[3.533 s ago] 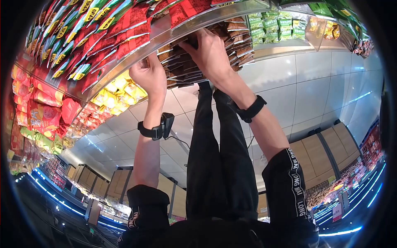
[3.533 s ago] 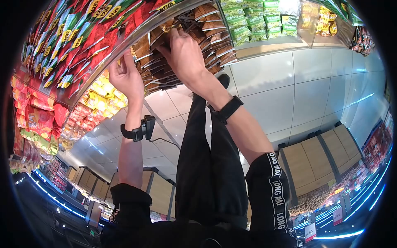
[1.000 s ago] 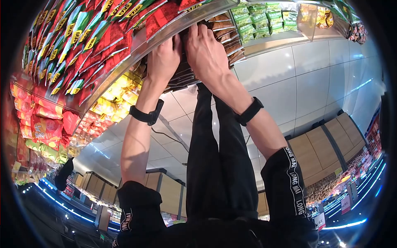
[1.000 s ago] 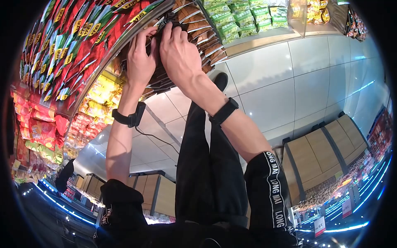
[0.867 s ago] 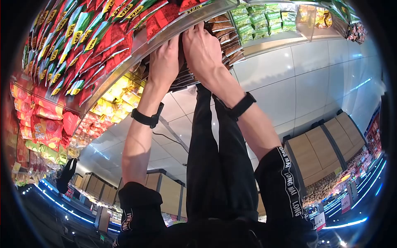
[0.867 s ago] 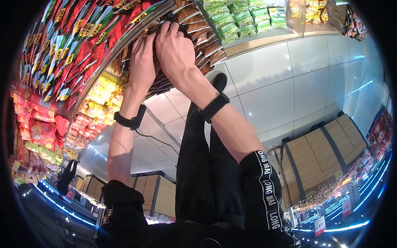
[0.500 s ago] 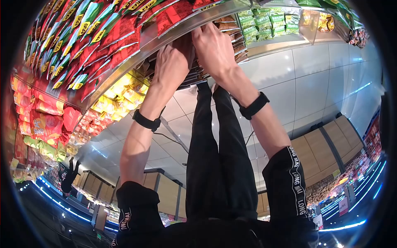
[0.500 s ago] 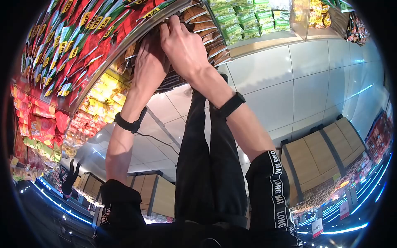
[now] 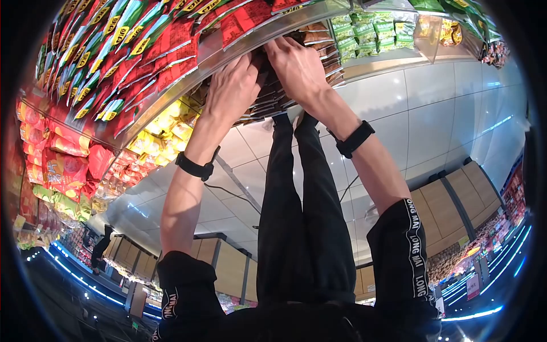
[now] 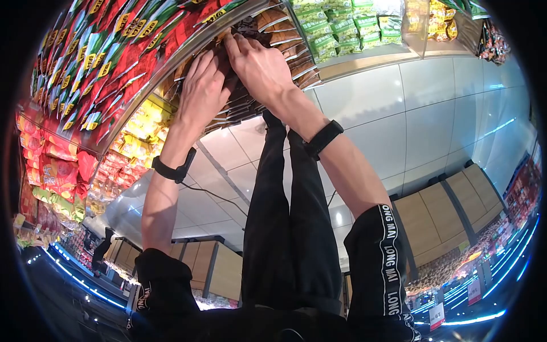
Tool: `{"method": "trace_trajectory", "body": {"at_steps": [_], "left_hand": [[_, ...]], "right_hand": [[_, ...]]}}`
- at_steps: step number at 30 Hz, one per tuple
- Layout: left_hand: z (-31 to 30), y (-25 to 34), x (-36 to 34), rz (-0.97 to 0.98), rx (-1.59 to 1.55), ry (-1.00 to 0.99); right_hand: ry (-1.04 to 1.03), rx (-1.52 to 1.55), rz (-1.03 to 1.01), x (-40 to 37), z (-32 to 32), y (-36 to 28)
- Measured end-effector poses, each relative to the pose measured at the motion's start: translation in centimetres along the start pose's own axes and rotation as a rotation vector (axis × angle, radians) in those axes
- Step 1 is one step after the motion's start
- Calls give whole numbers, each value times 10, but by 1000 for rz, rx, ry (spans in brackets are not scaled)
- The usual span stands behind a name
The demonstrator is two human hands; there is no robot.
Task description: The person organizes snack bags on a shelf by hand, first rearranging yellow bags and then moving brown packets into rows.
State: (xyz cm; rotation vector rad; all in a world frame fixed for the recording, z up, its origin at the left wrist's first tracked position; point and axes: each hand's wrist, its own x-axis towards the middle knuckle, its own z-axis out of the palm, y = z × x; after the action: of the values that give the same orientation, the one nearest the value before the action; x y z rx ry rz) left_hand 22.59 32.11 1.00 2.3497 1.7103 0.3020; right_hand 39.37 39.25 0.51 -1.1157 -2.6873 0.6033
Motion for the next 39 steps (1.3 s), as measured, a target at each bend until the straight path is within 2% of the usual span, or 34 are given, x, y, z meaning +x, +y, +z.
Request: {"method": "trace_trajectory", "body": {"at_steps": [2,7,9,12,15,18,20,23,31,36,38,39], "left_hand": [[-3,4,5,-168,-2,-250],[-1,11,13,-123,126,-249],[0,14,12,-121,164,-235],[-3,15,12,-83,329,-319],[-3,10,11,-86,97,-248],[-5,10,9,-64,72,-147],[-8,11,4,-24,115,-143],[-12,15,-5,-37,-82,83],[-8,26,-24,-25,-168,208],[-11,55,-35,-117,-307,268],[-8,78,-50,-190,-415,308],[-5,94,-61,-242,-472,325]], "right_hand": [[-19,11,19,0,-1,0],[-114,-37,97,-3,-8,-5],[-80,-34,77,-6,-7,-4],[-51,-19,71,-5,-9,-5],[-23,-5,42,-1,-10,-8],[30,-24,-26,0,0,-3],[174,-43,-98,-3,16,7],[130,4,-78,-6,11,8],[51,-44,-72,-9,6,-3],[-41,-125,-41,-15,-2,-11],[-66,-55,2,-27,-12,-20],[6,80,-1,-37,-14,-21]]}}
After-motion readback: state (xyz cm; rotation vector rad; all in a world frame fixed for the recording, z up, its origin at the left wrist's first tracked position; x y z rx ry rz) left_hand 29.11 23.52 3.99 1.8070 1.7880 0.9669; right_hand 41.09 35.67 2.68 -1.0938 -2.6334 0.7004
